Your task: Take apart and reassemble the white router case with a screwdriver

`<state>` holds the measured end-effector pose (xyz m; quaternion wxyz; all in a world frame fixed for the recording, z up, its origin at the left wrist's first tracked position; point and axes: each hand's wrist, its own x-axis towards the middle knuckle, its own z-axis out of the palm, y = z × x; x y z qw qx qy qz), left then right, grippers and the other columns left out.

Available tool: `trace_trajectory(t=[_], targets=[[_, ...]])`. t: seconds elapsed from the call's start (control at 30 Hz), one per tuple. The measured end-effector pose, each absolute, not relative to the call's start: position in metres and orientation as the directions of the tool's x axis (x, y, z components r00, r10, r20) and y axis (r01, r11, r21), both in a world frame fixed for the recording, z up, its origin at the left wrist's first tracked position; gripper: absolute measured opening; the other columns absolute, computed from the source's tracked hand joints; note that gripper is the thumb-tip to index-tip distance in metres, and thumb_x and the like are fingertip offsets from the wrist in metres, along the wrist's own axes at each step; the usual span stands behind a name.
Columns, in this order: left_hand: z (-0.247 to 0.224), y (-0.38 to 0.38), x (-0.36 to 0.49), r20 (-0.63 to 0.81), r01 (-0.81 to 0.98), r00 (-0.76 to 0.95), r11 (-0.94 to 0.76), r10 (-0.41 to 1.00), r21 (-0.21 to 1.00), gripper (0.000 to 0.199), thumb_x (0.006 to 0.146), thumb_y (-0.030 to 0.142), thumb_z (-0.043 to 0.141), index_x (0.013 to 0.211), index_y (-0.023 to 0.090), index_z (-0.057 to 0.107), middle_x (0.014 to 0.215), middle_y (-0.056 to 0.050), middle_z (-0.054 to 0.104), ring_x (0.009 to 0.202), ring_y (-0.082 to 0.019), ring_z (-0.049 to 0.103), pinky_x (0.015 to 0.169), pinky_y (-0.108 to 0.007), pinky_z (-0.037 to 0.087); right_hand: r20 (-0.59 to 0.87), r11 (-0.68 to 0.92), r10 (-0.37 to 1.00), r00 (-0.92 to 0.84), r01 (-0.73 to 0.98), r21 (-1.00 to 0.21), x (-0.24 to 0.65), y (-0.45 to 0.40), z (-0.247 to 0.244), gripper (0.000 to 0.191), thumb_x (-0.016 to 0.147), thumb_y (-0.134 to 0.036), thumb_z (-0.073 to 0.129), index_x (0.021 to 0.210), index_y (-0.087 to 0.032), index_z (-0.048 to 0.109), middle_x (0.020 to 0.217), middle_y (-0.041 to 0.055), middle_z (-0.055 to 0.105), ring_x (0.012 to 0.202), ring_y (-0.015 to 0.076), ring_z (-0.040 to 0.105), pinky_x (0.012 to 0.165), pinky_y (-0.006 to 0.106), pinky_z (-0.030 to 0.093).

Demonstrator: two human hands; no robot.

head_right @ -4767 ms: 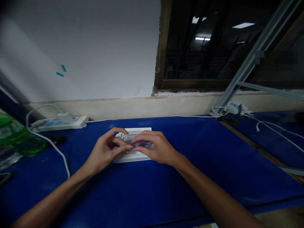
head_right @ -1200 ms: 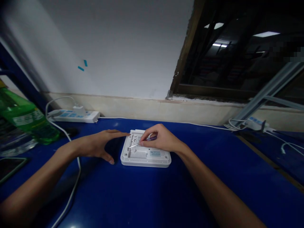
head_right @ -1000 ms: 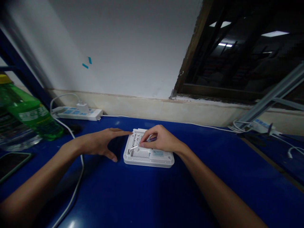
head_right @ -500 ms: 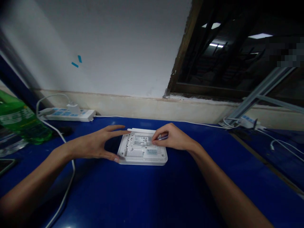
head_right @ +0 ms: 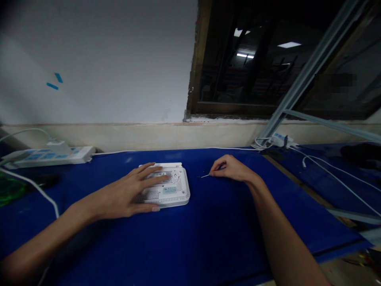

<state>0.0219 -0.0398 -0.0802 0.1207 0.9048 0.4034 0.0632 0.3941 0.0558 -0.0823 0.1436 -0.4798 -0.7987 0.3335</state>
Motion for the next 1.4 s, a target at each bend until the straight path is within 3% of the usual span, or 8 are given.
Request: trace_trajectory(t=[0.23,0.6,1.07,1.23,1.4], targets=[[-0.084,-0.025,0.036,-0.047,0.74,0.655,-0.628,0.754,0.242,0.086,0.082,0.083,0.045,0.154,0.041,0.021,0.163,-0.006,0.02,0.149,-0.04,0.019,0.117,-0.065,0.023,-0.03,0.321,0.876,-0.481,0.63,-0.707,0.393,0.057,-0.086,0.026,0.074,-0.042,0.075,0.083,-0.019,0.08,0.084,0.0062,0.078,0.078,0.0216,0.07,0.072,0.031,0.051],[-0.082,-0.021,0.04,-0.021,0.726,0.67,-0.65,0.742,0.223,0.088,0.08,0.076,0.058,0.153,0.036,0.029,0.161,-0.009,0.026,0.145,-0.036,0.031,0.116,-0.057,0.031,0.166,0.383,0.888,-0.428,0.49,-0.783,0.354,0.047,-0.079,0.024,0.074,-0.043,0.078,0.082,-0.021,0.079,0.085,0.005,0.077,0.079,0.0195,0.07,0.077,0.033,0.053],[-0.082,-0.019,0.04,-0.038,0.734,0.659,-0.632,0.751,0.248,0.089,0.078,0.075,0.061,0.152,0.039,0.028,0.162,-0.008,0.025,0.146,-0.037,0.029,0.116,-0.058,0.03,0.144,0.417,0.861,-0.487,0.517,-0.748,0.336,0.051,-0.093,0.021,0.078,-0.041,0.073,0.084,-0.021,0.079,0.086,0.0051,0.077,0.08,0.0199,0.069,0.076,0.034,0.052],[-0.081,-0.018,0.04,-0.05,0.719,0.675,-0.64,0.737,0.271,0.087,0.079,0.074,0.062,0.152,0.039,0.03,0.161,-0.009,0.028,0.146,-0.037,0.029,0.116,-0.058,0.03,0.123,0.495,0.808,-0.576,0.552,-0.671,0.334,0.049,-0.071,0.02,0.08,-0.036,0.072,0.088,-0.019,0.079,0.087,0.0047,0.078,0.079,0.0189,0.07,0.073,0.029,0.05],[-0.082,-0.016,0.039,-0.025,0.716,0.671,-0.639,0.741,0.281,0.088,0.078,0.072,0.065,0.152,0.039,0.03,0.16,-0.007,0.029,0.144,-0.038,0.032,0.116,-0.057,0.032,0.059,0.71,0.672,-0.738,0.62,-0.335,0.316,0.049,-0.025,0.013,0.081,-0.026,0.072,0.088,-0.02,0.08,0.083,0.0031,0.078,0.078,0.0169,0.069,0.074,0.027,0.046]])
